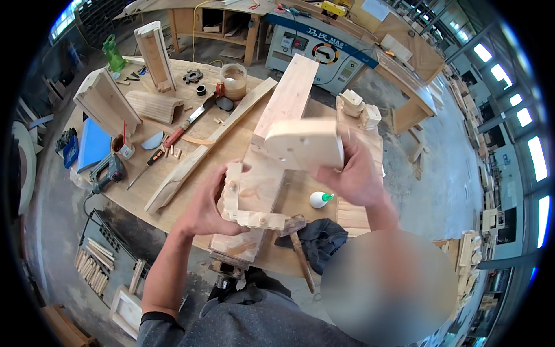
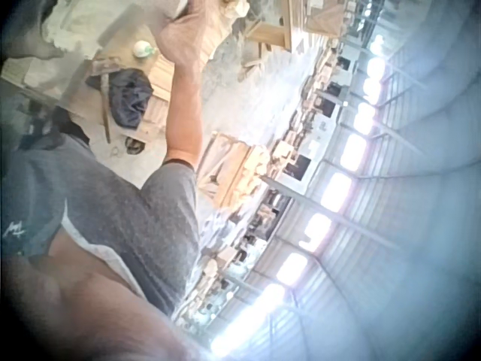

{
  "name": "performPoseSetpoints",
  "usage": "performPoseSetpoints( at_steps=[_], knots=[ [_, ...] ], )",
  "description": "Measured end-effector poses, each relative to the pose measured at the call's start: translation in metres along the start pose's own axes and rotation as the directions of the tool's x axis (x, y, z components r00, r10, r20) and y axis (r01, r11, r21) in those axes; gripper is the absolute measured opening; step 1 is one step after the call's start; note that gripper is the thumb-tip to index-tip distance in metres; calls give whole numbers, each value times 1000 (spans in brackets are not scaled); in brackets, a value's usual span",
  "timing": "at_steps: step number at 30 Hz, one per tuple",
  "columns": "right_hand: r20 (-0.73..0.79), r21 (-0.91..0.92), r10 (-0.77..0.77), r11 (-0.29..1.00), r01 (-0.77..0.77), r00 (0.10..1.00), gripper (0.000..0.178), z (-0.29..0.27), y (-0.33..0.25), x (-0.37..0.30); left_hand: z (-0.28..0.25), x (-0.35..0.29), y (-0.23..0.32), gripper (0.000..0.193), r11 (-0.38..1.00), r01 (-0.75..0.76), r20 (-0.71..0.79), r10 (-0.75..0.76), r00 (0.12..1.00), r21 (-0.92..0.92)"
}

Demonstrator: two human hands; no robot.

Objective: The person assembles a wooden structure by applying glue to pre-drilled holes in various wooden components and joining them together. They use a mallet to tap the pieces into place and a pneumatic nail gun to secure the joints. The process involves handling multiple distinct wooden parts, including a long beam and decorative fluted sections.

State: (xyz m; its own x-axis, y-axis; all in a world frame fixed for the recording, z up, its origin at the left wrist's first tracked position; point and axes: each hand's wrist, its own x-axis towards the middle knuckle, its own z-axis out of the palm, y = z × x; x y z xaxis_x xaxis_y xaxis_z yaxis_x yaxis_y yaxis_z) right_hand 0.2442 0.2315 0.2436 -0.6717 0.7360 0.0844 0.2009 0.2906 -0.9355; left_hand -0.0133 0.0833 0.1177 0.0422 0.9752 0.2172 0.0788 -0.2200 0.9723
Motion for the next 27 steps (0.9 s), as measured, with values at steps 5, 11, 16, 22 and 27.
performPoseSetpoints(
  at_steps=[5,11,16,22,27],
  knots=[
    [68,-187,-357,912,364,931,29,36,-12,-3,13,-7,7,131,981,-180,-163,189,968,73],
    [256,-541,-557,595,595,790,38,57,-20,6,24,-9,-3,124,985,-142,-197,122,973,-95],
    [280,-267,-446,814,516,850,53,52,11,4,18,-4,-7,113,984,-177,-196,169,966,-24],
    [339,-369,-561,659,656,755,46,54,29,11,13,-1,-14,105,962,-268,-241,274,931,60],
    [445,-521,-532,501,691,720,43,48,28,11,9,3,-19,101,944,-328,-230,324,918,24]
  ],
)
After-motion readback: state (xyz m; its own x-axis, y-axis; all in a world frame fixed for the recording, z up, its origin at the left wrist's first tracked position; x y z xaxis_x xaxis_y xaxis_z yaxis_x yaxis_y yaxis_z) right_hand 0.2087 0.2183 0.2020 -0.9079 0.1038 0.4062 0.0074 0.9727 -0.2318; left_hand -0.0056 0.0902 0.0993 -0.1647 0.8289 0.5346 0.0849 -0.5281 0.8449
